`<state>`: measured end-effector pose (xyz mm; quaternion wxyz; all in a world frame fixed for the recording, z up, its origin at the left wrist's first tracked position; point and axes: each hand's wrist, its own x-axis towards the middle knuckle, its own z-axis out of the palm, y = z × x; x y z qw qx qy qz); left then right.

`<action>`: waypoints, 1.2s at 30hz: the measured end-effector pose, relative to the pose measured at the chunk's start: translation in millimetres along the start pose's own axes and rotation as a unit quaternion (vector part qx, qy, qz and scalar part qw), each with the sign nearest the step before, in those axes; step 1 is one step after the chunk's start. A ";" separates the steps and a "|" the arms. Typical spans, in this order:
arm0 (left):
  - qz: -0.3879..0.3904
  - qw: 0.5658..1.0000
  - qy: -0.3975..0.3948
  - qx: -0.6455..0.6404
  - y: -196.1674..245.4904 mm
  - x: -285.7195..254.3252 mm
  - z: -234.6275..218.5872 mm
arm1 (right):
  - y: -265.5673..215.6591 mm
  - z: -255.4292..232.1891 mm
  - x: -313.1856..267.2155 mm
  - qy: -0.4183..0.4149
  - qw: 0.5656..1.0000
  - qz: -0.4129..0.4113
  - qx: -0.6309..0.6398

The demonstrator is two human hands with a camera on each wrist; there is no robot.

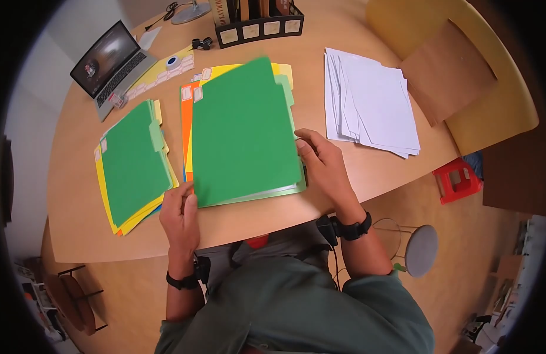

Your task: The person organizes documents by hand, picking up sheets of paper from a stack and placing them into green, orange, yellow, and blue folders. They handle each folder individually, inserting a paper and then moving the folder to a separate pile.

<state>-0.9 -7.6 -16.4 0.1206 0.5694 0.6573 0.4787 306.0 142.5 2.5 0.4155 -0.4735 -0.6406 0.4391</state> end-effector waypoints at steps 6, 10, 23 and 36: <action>-0.054 0.998 0.007 0.032 1.8 -0.5 4.9 | 10.7 1.8 -3.5 0.003 0.999 0.029 0.040; -0.105 0.994 -0.012 0.019 6.0 0.5 7.2 | 12.6 0.0 -3.5 0.013 0.993 0.065 0.098; -0.068 0.996 0.013 0.058 4.2 2.1 7.9 | 17.8 3.7 -4.8 -0.008 1.000 0.019 0.002; -0.079 0.997 0.004 0.024 -1.2 -0.7 7.2 | 15.9 6.5 -5.9 0.003 1.000 0.010 -0.029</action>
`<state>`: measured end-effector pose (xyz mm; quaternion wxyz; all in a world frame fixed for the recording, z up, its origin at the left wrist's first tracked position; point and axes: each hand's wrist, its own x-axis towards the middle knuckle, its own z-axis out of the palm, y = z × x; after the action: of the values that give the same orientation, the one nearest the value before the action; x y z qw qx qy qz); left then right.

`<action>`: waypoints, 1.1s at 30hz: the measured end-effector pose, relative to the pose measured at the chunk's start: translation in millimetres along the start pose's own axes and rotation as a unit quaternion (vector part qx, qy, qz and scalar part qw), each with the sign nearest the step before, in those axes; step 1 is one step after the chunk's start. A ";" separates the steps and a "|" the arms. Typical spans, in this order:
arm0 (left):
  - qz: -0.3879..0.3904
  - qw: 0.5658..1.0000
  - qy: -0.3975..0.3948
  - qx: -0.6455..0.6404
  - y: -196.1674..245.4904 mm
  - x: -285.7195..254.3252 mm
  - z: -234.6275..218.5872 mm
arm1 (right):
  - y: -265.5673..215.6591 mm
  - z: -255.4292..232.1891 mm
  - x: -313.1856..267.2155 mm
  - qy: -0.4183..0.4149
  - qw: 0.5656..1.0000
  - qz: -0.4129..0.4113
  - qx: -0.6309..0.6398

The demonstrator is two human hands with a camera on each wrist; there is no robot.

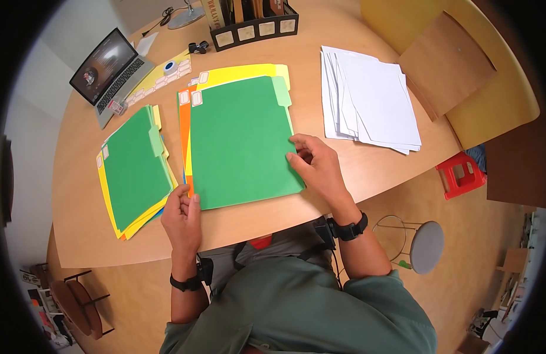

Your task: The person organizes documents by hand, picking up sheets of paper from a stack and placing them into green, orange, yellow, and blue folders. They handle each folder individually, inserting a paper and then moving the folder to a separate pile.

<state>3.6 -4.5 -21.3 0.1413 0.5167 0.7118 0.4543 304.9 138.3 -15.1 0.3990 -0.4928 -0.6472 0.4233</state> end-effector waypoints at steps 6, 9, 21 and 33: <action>-0.008 1.000 -0.007 -0.010 1.2 -0.1 -0.9 | 1.4 0.6 -0.5 -0.001 1.000 -0.002 -0.003; -0.020 0.999 -0.009 -0.030 5.1 -0.2 -1.4 | 4.5 0.6 0.0 -0.001 1.000 -0.008 -0.006; -0.023 0.999 -0.015 -0.037 4.5 -0.7 -1.9 | 1.8 1.2 -2.1 -0.002 1.000 -0.010 -0.009; -0.017 1.000 -0.012 -0.018 3.0 -0.2 -0.5 | 1.5 1.1 -2.8 -0.002 1.000 -0.012 -0.014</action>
<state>5.1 -4.8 -18.7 0.1666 0.5071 0.7106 0.4585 304.8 135.6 -17.1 0.3961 -0.4899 -0.6594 0.4102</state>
